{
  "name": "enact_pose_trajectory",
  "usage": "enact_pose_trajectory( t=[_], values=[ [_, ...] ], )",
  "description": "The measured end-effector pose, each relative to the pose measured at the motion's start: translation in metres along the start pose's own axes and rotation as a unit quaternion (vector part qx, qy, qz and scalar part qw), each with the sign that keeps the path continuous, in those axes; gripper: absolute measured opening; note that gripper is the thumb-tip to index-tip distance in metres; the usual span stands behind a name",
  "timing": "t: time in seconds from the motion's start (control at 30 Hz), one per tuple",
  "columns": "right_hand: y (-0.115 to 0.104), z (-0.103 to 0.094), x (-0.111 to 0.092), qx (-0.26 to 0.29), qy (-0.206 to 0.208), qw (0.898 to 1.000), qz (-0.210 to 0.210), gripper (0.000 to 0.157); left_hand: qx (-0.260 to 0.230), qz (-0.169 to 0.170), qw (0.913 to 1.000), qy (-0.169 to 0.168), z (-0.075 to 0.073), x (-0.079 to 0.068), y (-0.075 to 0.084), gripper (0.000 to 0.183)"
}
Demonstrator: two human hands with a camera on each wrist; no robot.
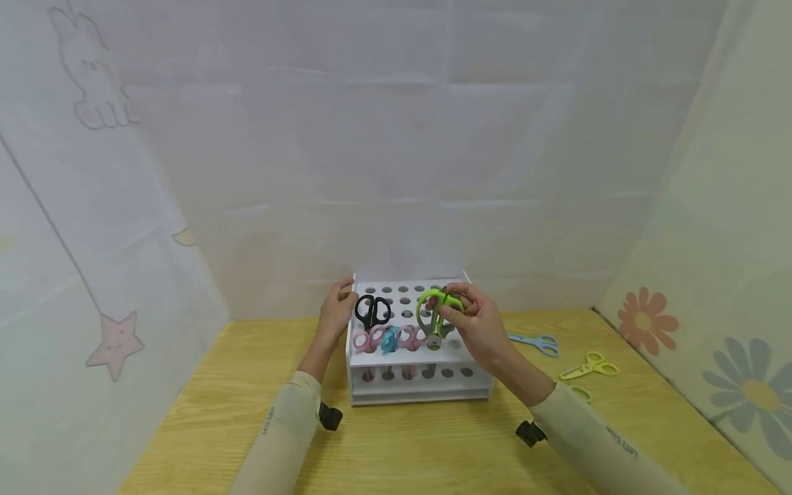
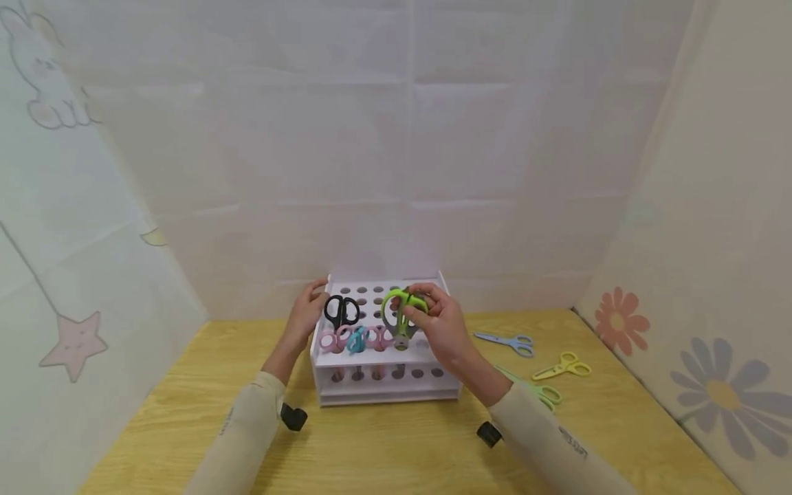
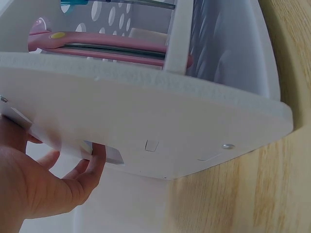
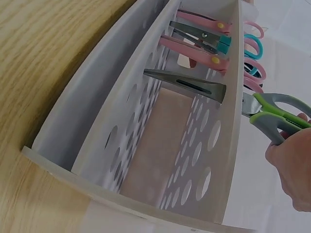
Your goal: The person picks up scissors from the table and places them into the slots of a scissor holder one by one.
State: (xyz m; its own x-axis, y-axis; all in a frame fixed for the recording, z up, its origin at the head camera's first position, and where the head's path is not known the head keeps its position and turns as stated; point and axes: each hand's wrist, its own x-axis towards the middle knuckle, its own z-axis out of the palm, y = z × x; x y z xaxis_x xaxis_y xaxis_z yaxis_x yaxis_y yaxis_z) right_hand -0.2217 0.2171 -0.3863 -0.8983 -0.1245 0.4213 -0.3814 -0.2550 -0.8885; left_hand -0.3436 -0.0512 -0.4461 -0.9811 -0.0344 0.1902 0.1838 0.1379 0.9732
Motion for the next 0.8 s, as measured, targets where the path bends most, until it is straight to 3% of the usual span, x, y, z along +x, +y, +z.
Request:
enact_pose_trajectory(
  t=[0.27, 0.47, 0.6, 0.8],
  values=[
    [0.001, 0.001, -0.001, -0.072, 0.018, 0.997, -0.014, 0.032, 0.0, -0.002, 1.0, -0.008, -0.001, 0.002, -0.002, 0.049],
    [0.003, 0.001, 0.0, -0.074, 0.015, 0.997, -0.014, 0.032, -0.001, 0.002, 1.0, -0.006, -0.001, 0.001, -0.004, 0.051],
    [-0.001, 0.0, 0.003, -0.048, -0.001, 0.999, -0.023, 0.029, -0.003, 0.002, 0.9999, -0.01, -0.001, 0.0, -0.006, 0.051],
    [-0.025, -0.004, 0.016, 0.057, -0.034, 0.994, -0.082, 0.027, -0.001, 0.001, 1.0, -0.01, -0.002, -0.001, -0.006, 0.05]
  ],
)
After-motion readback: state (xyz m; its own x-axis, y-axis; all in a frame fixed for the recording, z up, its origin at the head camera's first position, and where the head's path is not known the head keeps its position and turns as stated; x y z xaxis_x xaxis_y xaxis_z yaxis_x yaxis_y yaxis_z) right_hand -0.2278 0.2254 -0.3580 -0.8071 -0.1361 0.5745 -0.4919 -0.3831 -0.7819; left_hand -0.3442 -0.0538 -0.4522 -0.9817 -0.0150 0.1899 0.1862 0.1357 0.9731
